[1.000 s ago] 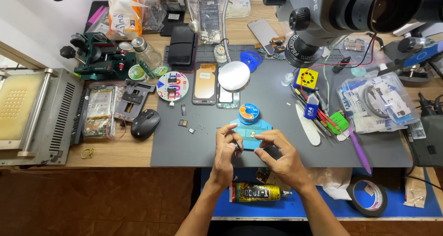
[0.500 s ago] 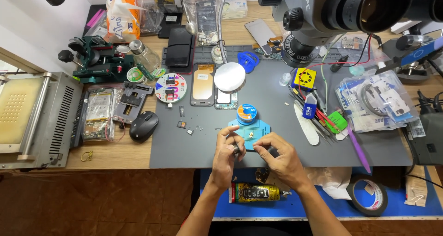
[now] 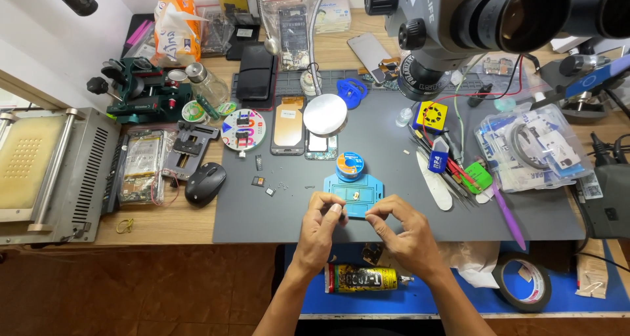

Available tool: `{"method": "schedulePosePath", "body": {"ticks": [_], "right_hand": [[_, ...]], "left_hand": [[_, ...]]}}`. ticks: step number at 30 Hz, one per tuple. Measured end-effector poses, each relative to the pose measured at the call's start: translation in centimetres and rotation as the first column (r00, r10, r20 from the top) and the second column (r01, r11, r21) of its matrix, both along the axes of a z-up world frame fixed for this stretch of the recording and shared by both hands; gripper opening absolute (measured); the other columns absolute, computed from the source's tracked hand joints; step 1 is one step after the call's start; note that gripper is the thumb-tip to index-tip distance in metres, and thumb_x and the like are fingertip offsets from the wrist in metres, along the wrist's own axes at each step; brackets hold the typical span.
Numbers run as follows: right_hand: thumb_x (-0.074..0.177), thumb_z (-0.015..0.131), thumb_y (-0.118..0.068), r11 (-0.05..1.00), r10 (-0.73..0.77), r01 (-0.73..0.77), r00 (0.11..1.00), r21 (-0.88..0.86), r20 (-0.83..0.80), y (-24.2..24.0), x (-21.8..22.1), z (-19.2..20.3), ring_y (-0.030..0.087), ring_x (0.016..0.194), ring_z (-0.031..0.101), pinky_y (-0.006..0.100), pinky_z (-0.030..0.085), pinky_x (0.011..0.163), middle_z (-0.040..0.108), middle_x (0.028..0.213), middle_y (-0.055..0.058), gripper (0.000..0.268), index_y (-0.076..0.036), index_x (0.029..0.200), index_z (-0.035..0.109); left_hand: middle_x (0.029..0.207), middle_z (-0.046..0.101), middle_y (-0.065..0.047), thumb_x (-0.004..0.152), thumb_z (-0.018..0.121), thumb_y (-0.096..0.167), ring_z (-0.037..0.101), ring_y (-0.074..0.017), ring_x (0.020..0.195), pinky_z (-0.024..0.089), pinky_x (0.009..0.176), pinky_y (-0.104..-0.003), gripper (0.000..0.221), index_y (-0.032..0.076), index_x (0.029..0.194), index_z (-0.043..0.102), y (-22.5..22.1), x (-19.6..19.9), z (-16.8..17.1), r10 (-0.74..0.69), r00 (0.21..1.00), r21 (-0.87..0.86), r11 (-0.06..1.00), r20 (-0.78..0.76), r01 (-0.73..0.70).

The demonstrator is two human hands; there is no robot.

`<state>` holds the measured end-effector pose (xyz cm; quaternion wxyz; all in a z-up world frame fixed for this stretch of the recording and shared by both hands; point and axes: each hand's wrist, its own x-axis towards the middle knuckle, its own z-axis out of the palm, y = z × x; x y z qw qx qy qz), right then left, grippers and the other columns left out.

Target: The person is applying solder to the pins of a small electronic component using a soldering iron and solder wire on a repair bench.

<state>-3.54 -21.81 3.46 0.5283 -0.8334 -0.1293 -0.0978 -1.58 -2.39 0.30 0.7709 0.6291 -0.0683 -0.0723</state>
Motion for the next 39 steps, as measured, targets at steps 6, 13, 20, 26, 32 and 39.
{"method": "schedulePosePath", "body": {"ticks": [6, 13, 20, 26, 32, 39], "right_hand": [[0.098, 0.069, -0.017, 0.999, 0.033, -0.034, 0.999, -0.008, -0.024, 0.4, 0.1, -0.5, 0.018, 0.089, 0.07, 0.031, 0.056, 0.08, 0.073, 0.095, 0.005, 0.01, -0.008, 0.095, 0.072], [0.097, 0.068, -0.016, 1.0, 0.013, -0.014, 0.999, -0.012, -0.037, 0.5, 0.2, -0.1, 0.019, 0.09, 0.07, 0.032, 0.056, 0.082, 0.075, 0.096, 0.005, 0.01, -0.007, 0.096, 0.072], [0.096, 0.069, -0.019, 0.999, -0.024, 0.022, 0.999, -0.048, -0.041, 0.5, 0.3, -0.6, 0.017, 0.087, 0.071, 0.029, 0.056, 0.076, 0.075, 0.094, 0.004, 0.011, -0.008, 0.094, 0.074], [0.096, 0.069, -0.016, 0.994, -0.095, 0.094, 0.995, -0.057, -0.011, -0.1, 0.2, -0.8, 0.016, 0.086, 0.07, 0.029, 0.053, 0.079, 0.074, 0.091, 0.002, 0.008, -0.009, 0.092, 0.072], [0.097, 0.07, -0.021, 0.913, -0.402, 0.403, 0.915, 0.069, -0.019, -4.8, -0.9, -0.5, 0.015, 0.081, 0.066, 0.029, 0.055, 0.076, 0.073, 0.088, 0.002, 0.013, -0.009, 0.095, 0.075], [0.104, 0.056, -0.007, 0.443, -0.896, 0.805, 0.391, 0.395, 0.209, -15.9, -3.8, -2.7, 0.02, 0.089, 0.066, 0.034, 0.054, 0.082, 0.067, 0.098, 0.011, 0.022, -0.004, 0.085, 0.066]], "left_hand": [[0.085, 0.046, 0.003, 0.095, 0.081, 0.025, 0.04, -0.0066, 0.06, 0.039, 0.058, -0.023, 0.033, 0.017, 0.086, 0.051, 0.1, -0.5, 1.0, 0.045, 0.992, 0.197, 0.98, -0.117, -0.021], [0.092, 0.066, 0.0, 0.093, 0.079, 0.023, 0.061, -0.0116, 0.086, 0.051, 0.078, -0.025, 0.012, 0.014, 0.1, 0.08, 0.3, -0.4, 2.2, -0.012, 1.0, 0.271, 0.962, -0.007, 0.013], [0.083, 0.063, 0.002, 0.094, 0.079, 0.018, 0.054, -0.0089, 0.073, 0.046, 0.065, -0.024, 0.006, 0.014, 0.095, 0.082, 0.0, -0.3, 1.3, 0.02, 0.998, 0.3, 0.953, 0.065, -0.038], [0.083, 0.066, 0.002, 0.094, 0.077, 0.017, 0.055, -0.0097, 0.071, 0.046, 0.068, -0.025, 0.006, 0.013, 0.092, 0.081, 0.1, 0.1, 0.8, 0.067, 0.986, 0.345, 0.931, 0.152, -0.116], [0.081, 0.061, 0.0, 0.095, 0.075, 0.013, 0.054, -0.0106, 0.073, 0.046, 0.071, -0.025, 0.007, 0.008, 0.096, 0.081, -0.5, 1.4, -0.7, 0.179, 0.951, 0.39, 0.881, 0.252, -0.269], [0.086, 0.063, -0.002, 0.098, 0.076, 0.01, 0.056, -0.0099, 0.08, 0.045, 0.078, -0.022, 0.006, 0.006, 0.1, 0.079, -1.1, 1.5, -3.1, 0.345, 0.881, 0.413, 0.786, 0.323, -0.46]]}}
